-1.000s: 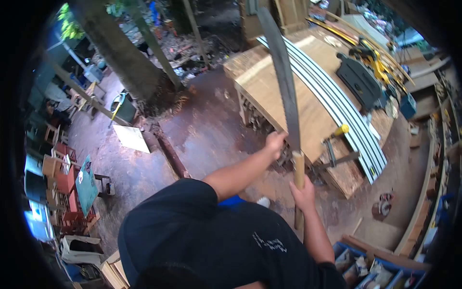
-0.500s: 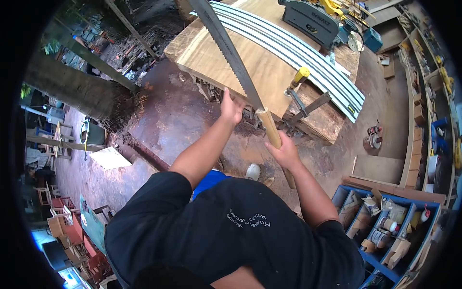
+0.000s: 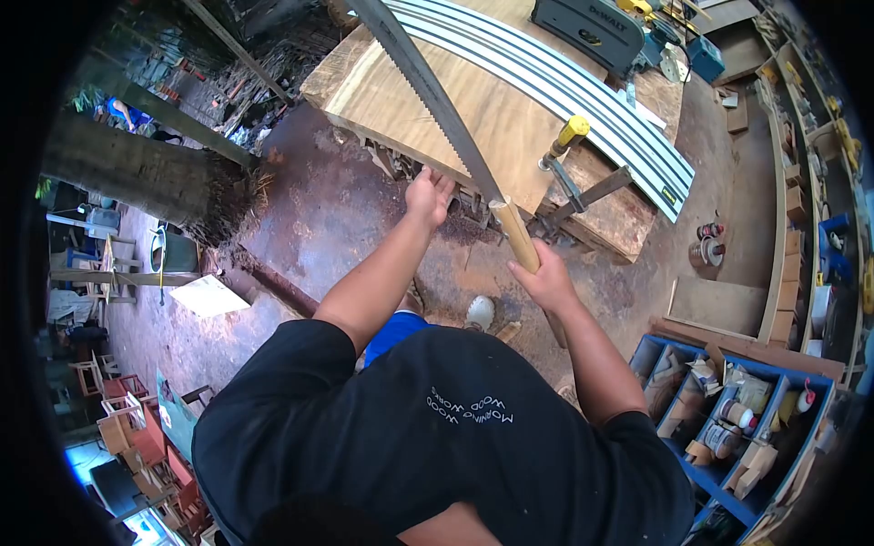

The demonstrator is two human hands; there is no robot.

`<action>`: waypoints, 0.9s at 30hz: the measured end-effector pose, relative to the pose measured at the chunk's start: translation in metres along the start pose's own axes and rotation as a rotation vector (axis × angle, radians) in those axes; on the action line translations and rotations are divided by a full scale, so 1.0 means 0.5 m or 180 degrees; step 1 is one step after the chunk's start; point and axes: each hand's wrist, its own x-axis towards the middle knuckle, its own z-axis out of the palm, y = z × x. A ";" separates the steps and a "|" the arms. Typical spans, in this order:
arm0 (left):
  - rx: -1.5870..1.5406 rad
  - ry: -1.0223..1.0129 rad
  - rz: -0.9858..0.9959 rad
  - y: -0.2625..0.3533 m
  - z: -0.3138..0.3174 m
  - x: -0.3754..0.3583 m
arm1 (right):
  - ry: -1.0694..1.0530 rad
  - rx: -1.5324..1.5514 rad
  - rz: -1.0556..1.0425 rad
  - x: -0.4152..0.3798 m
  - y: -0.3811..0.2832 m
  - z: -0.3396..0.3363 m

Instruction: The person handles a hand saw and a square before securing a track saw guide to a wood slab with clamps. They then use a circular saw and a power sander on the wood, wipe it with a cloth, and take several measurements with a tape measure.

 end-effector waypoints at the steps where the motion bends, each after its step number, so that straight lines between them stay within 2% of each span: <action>1: 0.0074 -0.0098 -0.0129 -0.003 0.002 -0.011 | -0.0030 0.0017 0.0063 0.001 -0.003 -0.002; 3: 0.0777 -0.0366 -0.0683 -0.011 0.014 -0.072 | -0.0019 0.0018 0.0035 0.008 0.001 -0.003; 4: 0.1060 -0.0753 -0.0784 -0.010 0.023 -0.111 | -0.0008 0.0029 0.0020 0.011 0.005 -0.001; 7: 0.1151 -0.0918 -0.1037 -0.012 0.026 -0.119 | -0.0045 0.0149 0.0074 0.023 0.015 0.001; 8: 0.0918 -0.0796 -0.0645 -0.014 0.034 -0.123 | -0.0059 0.0160 0.0046 0.027 0.017 0.001; 9: 0.0927 -0.0790 -0.0629 -0.005 0.031 -0.100 | -0.0054 0.0134 0.0024 0.025 0.010 -0.001; 11: -0.0251 -0.0169 -0.0360 0.023 0.023 -0.020 | -0.0037 0.0112 0.0011 0.020 0.006 -0.007; 13: -0.0504 -0.0172 -0.0587 0.094 0.048 -0.030 | -0.0013 -0.0030 -0.0018 0.015 0.007 -0.013; 14: -0.0411 -0.0198 -0.0262 0.105 0.050 -0.026 | 0.0014 -0.0015 -0.0006 0.011 0.004 -0.019; 18: -0.0361 -0.0078 0.0112 0.118 0.047 -0.001 | 0.0022 -0.0256 -0.0133 -0.001 0.004 -0.029; 20: 0.0670 -0.0451 0.0222 0.085 0.036 -0.021 | 0.0070 -0.0271 -0.0122 -0.005 0.003 -0.031; 21: 0.0702 -0.0484 0.0210 0.074 0.033 -0.045 | 0.0029 -0.0179 -0.0122 -0.001 -0.008 -0.029; 23: 0.1383 -0.0801 -0.0596 0.056 0.014 -0.104 | 0.0002 -0.0058 -0.0128 0.012 -0.019 -0.022; 27: 0.1776 -0.1101 -0.0953 0.038 -0.036 -0.156 | 0.0058 -0.0402 -0.0164 0.046 -0.028 0.001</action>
